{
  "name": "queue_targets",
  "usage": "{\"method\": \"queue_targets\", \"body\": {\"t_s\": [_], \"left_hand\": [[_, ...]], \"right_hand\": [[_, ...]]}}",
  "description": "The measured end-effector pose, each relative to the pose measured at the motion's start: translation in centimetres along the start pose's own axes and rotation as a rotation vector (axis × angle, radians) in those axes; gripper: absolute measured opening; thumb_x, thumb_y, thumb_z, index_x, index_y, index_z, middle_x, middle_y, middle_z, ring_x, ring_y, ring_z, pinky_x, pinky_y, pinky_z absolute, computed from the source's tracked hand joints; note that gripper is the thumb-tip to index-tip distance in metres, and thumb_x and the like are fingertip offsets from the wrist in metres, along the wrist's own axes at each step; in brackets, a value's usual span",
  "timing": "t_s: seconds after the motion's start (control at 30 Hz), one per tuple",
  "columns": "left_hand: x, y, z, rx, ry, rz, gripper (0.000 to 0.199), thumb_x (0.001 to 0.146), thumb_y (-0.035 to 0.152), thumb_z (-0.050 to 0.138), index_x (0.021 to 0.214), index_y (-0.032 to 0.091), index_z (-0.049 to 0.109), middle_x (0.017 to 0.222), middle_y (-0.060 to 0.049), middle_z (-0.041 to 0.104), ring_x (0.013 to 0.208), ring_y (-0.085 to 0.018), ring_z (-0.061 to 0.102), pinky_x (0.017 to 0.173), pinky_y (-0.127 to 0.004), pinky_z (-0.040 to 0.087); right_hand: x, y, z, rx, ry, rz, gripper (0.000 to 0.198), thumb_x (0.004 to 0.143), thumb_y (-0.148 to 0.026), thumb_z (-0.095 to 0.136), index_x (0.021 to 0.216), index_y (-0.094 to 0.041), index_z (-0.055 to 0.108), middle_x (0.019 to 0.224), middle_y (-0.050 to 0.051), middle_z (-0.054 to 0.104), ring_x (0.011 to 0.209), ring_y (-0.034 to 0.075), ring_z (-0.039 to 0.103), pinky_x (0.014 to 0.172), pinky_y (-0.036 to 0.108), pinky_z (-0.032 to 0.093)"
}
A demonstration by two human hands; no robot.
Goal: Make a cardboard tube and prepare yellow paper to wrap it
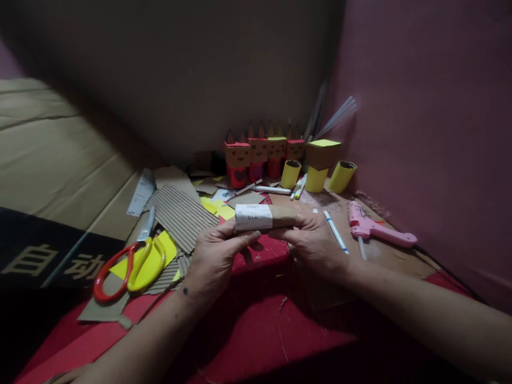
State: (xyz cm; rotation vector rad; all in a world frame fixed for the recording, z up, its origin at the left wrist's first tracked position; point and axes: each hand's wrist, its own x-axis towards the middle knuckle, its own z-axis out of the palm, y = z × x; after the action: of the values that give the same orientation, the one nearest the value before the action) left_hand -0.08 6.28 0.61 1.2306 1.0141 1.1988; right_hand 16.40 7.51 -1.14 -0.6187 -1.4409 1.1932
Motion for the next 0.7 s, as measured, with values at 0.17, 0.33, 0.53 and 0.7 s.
{"method": "queue_targets", "body": {"t_s": [0.17, 0.33, 0.53, 0.7], "left_hand": [[0.0, -0.1, 0.1, 0.003, -0.034, -0.020, 0.009, 0.069, 0.017, 0.074, 0.077, 0.012, 0.073, 0.054, -0.002, 0.065, 0.046, -0.008, 0.054, 0.043, -0.015, 0.043], [-0.1, 0.2, 0.4, -0.013, -0.070, -0.064, 0.016, 0.069, 0.019, 0.073, 0.083, 0.011, 0.071, 0.056, -0.003, 0.067, 0.045, -0.010, 0.056, 0.040, -0.017, 0.043], [0.1, -0.1, 0.2, 0.017, -0.064, -0.014, 0.025, 0.072, 0.020, 0.070, 0.095, 0.011, 0.069, 0.055, -0.001, 0.067, 0.042, -0.009, 0.056, 0.043, -0.018, 0.046], [0.0, -0.5, 0.2, 0.058, -0.048, 0.102, 0.015, 0.076, 0.019, 0.068, 0.090, 0.016, 0.071, 0.057, 0.001, 0.068, 0.045, -0.008, 0.058, 0.047, -0.017, 0.047]], "right_hand": [[-0.3, -0.1, -0.2, 0.072, -0.027, 0.070, 0.024, 0.080, -0.020, 0.066, 0.100, -0.030, 0.073, 0.099, 0.000, 0.073, 0.099, 0.018, 0.065, 0.097, 0.040, 0.045], [-0.4, -0.1, -1.0, 0.138, -0.031, 0.137, 0.028, 0.078, -0.015, 0.065, 0.103, -0.025, 0.073, 0.100, 0.002, 0.073, 0.103, 0.020, 0.063, 0.100, 0.041, 0.041], [0.0, 0.7, -2.5, 0.152, 0.047, 0.207, 0.029, 0.072, -0.016, 0.070, 0.101, -0.022, 0.074, 0.100, 0.005, 0.073, 0.096, 0.022, 0.065, 0.096, 0.040, 0.042], [0.0, 1.5, -2.9, 0.261, 0.060, 0.328, 0.032, 0.070, -0.018, 0.071, 0.101, -0.020, 0.074, 0.086, 0.005, 0.074, 0.085, 0.022, 0.066, 0.086, 0.037, 0.046]]}}
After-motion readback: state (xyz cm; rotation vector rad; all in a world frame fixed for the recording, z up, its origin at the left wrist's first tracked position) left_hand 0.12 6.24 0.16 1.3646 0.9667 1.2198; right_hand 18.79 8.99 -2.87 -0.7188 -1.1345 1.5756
